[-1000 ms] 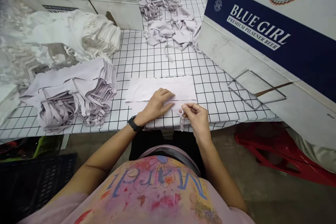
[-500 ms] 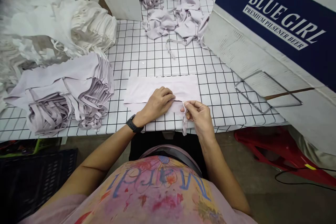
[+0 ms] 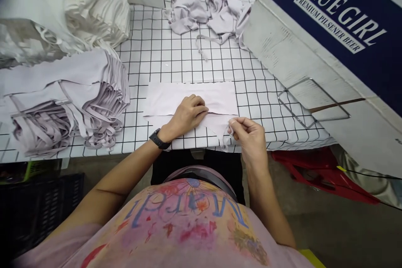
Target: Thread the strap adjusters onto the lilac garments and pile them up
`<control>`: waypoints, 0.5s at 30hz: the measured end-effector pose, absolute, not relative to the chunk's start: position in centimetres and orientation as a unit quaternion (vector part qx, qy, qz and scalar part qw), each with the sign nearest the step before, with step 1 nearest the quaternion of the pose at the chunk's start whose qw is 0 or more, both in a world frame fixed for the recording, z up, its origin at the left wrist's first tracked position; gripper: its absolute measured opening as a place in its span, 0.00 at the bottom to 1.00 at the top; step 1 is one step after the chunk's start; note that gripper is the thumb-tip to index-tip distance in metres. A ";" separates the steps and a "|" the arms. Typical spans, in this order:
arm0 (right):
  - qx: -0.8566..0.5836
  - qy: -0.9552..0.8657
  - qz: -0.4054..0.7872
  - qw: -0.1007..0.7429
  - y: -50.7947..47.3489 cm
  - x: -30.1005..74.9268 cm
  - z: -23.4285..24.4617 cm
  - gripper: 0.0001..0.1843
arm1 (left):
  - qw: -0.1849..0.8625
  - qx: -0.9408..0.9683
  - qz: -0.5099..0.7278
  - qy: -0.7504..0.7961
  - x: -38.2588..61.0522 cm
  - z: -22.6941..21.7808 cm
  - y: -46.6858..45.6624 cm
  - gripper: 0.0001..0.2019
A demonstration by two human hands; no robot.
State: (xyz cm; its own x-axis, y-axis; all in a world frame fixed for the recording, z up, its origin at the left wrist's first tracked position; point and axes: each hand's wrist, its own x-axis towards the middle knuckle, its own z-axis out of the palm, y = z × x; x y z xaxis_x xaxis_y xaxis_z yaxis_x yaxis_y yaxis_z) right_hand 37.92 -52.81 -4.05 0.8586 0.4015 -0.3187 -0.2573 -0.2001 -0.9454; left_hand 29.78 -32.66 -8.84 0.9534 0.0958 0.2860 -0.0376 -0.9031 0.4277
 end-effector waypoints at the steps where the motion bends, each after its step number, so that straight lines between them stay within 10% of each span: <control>1: -0.725 -0.051 0.285 0.625 -52.3 37.7 -4.6 0.12 | 0.219 0.963 0.154 0.016 29.9 -8.9 -32.7 0.12; 15: -0.735 -0.078 0.392 0.548 -47.6 38.8 -6.2 0.17 | 0.262 0.959 0.111 -0.008 31.0 -8.6 -32.0 0.10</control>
State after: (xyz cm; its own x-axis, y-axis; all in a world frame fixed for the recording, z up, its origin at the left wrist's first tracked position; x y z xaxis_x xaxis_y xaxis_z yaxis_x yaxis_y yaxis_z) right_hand 38.76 -47.63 -6.23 0.6809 0.5439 -0.4904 -0.3142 -0.3879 -0.8665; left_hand 30.96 -31.98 -8.61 0.9753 0.0438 0.2163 -0.0725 -0.8621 0.5014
